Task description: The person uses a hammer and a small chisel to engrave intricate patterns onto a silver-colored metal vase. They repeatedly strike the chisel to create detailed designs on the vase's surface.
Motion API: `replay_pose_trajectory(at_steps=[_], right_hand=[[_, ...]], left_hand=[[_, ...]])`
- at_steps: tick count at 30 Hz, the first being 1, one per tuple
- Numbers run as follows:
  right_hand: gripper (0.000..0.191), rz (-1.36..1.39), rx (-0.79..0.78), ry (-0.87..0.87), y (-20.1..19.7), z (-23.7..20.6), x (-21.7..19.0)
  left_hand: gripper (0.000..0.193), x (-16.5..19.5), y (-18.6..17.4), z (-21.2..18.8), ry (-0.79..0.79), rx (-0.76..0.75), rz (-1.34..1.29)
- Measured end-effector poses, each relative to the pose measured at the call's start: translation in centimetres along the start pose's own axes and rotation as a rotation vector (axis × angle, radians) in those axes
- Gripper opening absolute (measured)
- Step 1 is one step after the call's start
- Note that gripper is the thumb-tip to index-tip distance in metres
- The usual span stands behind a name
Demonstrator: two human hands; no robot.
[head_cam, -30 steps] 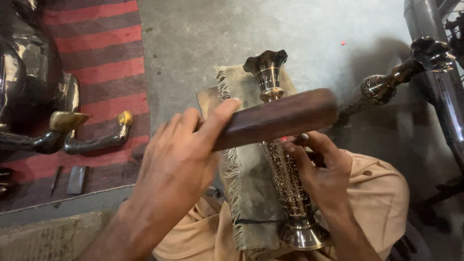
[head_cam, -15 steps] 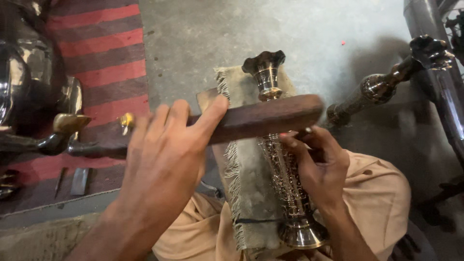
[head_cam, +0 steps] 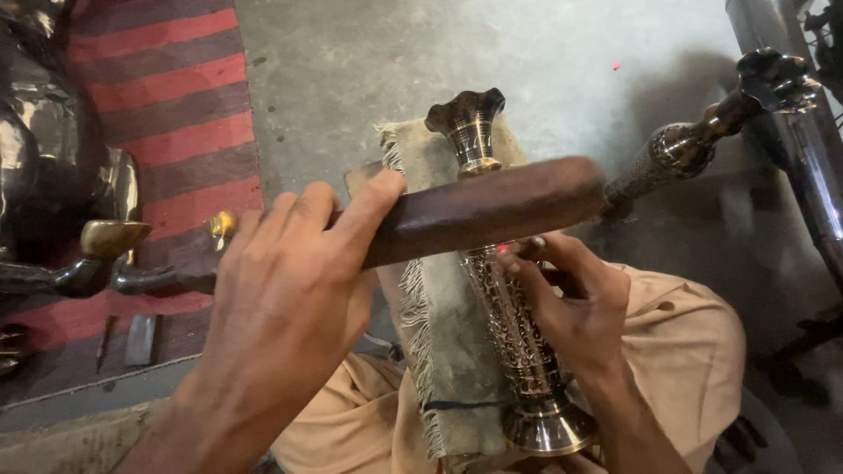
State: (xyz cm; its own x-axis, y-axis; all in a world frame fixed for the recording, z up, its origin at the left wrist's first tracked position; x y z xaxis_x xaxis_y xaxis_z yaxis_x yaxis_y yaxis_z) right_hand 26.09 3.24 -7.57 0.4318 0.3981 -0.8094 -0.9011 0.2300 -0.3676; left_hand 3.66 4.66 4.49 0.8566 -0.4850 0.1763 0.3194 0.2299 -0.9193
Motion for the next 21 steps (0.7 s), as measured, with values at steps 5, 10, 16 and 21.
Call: replay_pose_trajectory(at_steps=[5, 10, 16, 21], right_hand=[[0.025, 0.010, 0.014, -0.034, -0.1, -0.2, 0.3], [0.020, 0.046, 0.023, 0.041, -0.1, -0.3, 1.4], [0.020, 0.031, 0.023, 0.011, 0.1, -0.1, 0.7], [0.016, 0.038, 0.013, -0.014, 0.3, 0.0, 0.2]], left_hand=[[0.054, 0.6, -0.2, 0.1, 0.024, 0.002, 0.070], [0.054, 1.0, -0.1, 0.2, 0.106, 0.051, 0.221], [0.050, 0.4, 0.5, 0.2, 0.081, 0.037, 0.218], [0.049, 0.5, 0.4, 0.1, 0.109, 0.069, 0.431]])
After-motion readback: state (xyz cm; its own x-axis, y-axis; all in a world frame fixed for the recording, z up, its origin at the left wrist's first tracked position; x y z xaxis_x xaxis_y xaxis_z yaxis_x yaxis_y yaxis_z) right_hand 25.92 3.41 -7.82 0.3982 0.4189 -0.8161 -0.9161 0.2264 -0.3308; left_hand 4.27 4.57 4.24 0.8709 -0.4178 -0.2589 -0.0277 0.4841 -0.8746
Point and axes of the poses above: each hand's wrist, its own z-axis towards the middle knuckle, its own y-axis out of the palm, x = y × z, the point moved 8 cm from there along z, towards the middle knuckle, and after that the axes turned 1 degree about z, right-handed, at the moved point
